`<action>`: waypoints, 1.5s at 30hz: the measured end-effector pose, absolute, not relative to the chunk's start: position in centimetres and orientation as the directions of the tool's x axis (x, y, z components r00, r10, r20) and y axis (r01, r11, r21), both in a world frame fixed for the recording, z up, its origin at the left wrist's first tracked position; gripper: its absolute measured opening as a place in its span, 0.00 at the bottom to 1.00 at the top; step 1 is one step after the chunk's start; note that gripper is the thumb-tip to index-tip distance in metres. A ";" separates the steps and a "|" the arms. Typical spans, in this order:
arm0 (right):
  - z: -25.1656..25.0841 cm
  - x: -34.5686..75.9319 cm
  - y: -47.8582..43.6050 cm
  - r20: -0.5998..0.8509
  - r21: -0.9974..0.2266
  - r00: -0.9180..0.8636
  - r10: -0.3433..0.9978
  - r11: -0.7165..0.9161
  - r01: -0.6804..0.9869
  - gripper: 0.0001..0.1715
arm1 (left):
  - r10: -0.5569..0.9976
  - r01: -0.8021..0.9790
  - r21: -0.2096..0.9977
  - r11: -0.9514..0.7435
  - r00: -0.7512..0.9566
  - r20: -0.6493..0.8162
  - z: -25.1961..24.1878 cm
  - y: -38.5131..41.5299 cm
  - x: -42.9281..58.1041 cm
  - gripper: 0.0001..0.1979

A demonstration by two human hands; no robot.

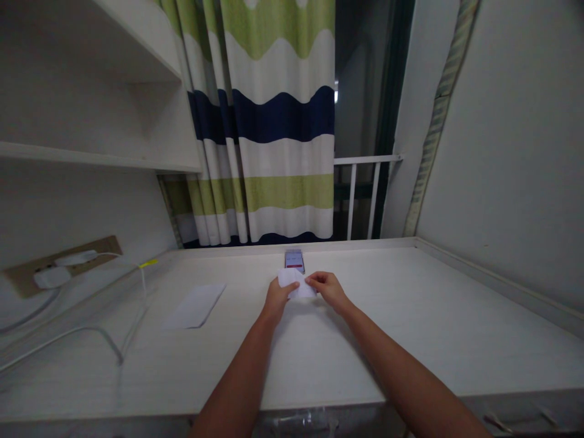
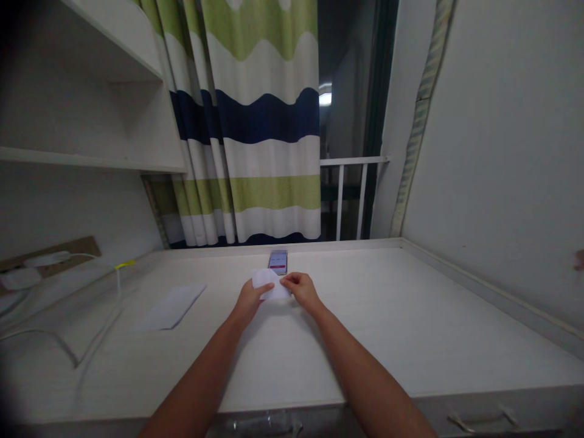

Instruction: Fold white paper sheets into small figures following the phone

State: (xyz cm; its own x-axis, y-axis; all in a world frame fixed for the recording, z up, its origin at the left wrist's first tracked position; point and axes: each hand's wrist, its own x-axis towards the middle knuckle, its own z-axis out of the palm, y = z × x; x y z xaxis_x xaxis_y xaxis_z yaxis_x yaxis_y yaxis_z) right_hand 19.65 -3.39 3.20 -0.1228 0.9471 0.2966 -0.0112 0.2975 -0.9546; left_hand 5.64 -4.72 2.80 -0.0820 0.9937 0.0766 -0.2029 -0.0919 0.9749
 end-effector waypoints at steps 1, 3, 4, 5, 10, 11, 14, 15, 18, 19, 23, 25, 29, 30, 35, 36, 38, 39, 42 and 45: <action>3.1 19.7 -3.3 0.305 -0.952 -0.115 0.945 0.307 -0.004 0.15 | 0.994 -0.194 0.977 -0.093 -0.083 0.078 2.8 -4.7 5.6 0.22; 3.0 19.7 -3.2 0.318 -0.947 -0.104 0.942 0.320 0.004 0.14 | 0.994 -0.187 0.978 -0.094 -0.081 0.080 2.7 -4.6 5.6 0.22; 3.0 19.7 -3.2 0.321 -0.947 -0.102 0.942 0.323 0.004 0.14 | 0.993 -0.189 0.978 -0.094 -0.082 0.079 2.7 -4.6 5.6 0.22; 3.0 19.7 -3.2 0.321 -0.947 -0.103 0.942 0.322 0.000 0.14 | 0.993 -0.194 0.977 -0.093 -0.085 0.078 2.7 -4.6 5.6 0.21; 3.3 19.7 -3.5 0.288 -0.957 -0.121 0.950 0.282 -0.063 0.14 | 0.988 -0.275 0.954 -0.118 -0.133 0.084 2.9 -4.6 5.6 0.20; 3.4 19.7 -3.6 0.287 -0.957 -0.120 0.950 0.280 -0.071 0.14 | 0.986 -0.290 0.949 -0.125 -0.143 0.087 3.0 -4.6 5.6 0.20; 3.5 19.7 -3.5 0.313 -0.950 -0.112 0.943 0.307 -0.061 0.13 | 0.984 -0.305 0.943 -0.132 -0.154 0.089 2.9 -4.6 5.5 0.19; 3.5 19.7 -3.5 0.323 -0.946 -0.112 0.940 0.319 -0.051 0.13 | 0.984 -0.306 0.943 -0.133 -0.154 0.089 2.9 -4.6 5.5 0.19; 3.4 19.7 -3.4 0.334 -0.942 -0.120 0.935 0.334 -0.019 0.12 | 0.984 -0.316 0.939 -0.136 -0.152 0.091 2.9 -4.5 5.5 0.18; 3.3 19.7 -3.4 0.335 -0.942 -0.123 0.934 0.336 -0.013 0.12 | 0.984 -0.322 0.937 -0.136 -0.153 0.091 2.9 -4.5 5.5 0.18; 3.5 19.7 -3.7 0.434 -0.898 -0.083 0.897 0.438 0.039 0.11 | 0.984 -0.353 0.927 -0.128 -0.162 0.074 3.2 -4.8 5.6 0.18; 3.8 19.7 -4.2 0.533 -0.835 -0.030 0.846 0.531 0.141 0.10 | 0.982 -0.381 0.916 -0.124 -0.178 0.059 3.4 -5.0 5.6 0.17; 3.9 19.1 -5.1 0.545 -0.783 -0.098 0.832 0.548 0.295 0.10 | 0.977 -0.436 0.888 -0.147 -0.203 0.062 3.7 -5.2 5.7 0.16; 3.8 18.8 -5.2 0.518 -0.787 -0.136 0.844 0.533 0.311 0.11 | 0.976 -0.441 0.884 -0.157 -0.206 0.071 3.7 -5.2 5.8 0.16; 2.6 16.9 -5.6 0.473 -0.772 -0.201 0.858 0.514 0.375 0.10 | 0.968 -0.420 0.882 -0.215 -0.215 0.133 3.2 -4.9 6.1 0.16; 2.5 16.6 -5.7 0.465 -0.774 -0.206 0.861 0.508 0.378 0.10 | 0.966 -0.408 0.885 -0.226 -0.214 0.148 3.1 -4.9 6.2 0.15; 2.3 16.2 -5.9 0.450 -0.783 -0.196 0.871 0.491 0.383 0.10 | 0.960 -0.378 0.891 -0.251 -0.214 0.180 2.8 -4.8 6.3 0.15; 2.3 16.1 -6.0 0.443 -0.789 -0.186 0.877 0.480 0.384 0.10 | 0.957 -0.365 0.893 -0.263 -0.217 0.193 2.8 -4.7 6.4 0.14; 2.4 15.9 -6.2 0.422 -0.809 -0.156 0.893 0.448 0.380 0.11 | 0.956 -0.360 0.893 -0.268 -0.213 0.201 2.6 -4.7 6.5 0.14; 2.5 16.0 -6.2 0.413 -0.823 -0.138 0.900 0.433 0.367 0.11 | 0.964 -0.383 0.890 -0.248 -0.187 0.188 2.6 -4.8 6.6 0.15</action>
State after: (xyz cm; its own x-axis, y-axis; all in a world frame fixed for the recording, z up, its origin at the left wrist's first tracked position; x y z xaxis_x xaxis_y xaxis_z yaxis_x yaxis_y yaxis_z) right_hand 15.95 -6.25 2.50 -0.1378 0.9004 0.4125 0.3673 0.4333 -0.8230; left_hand 6.58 -4.81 2.64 -0.1873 0.9641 0.1883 -0.3831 -0.2482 0.8897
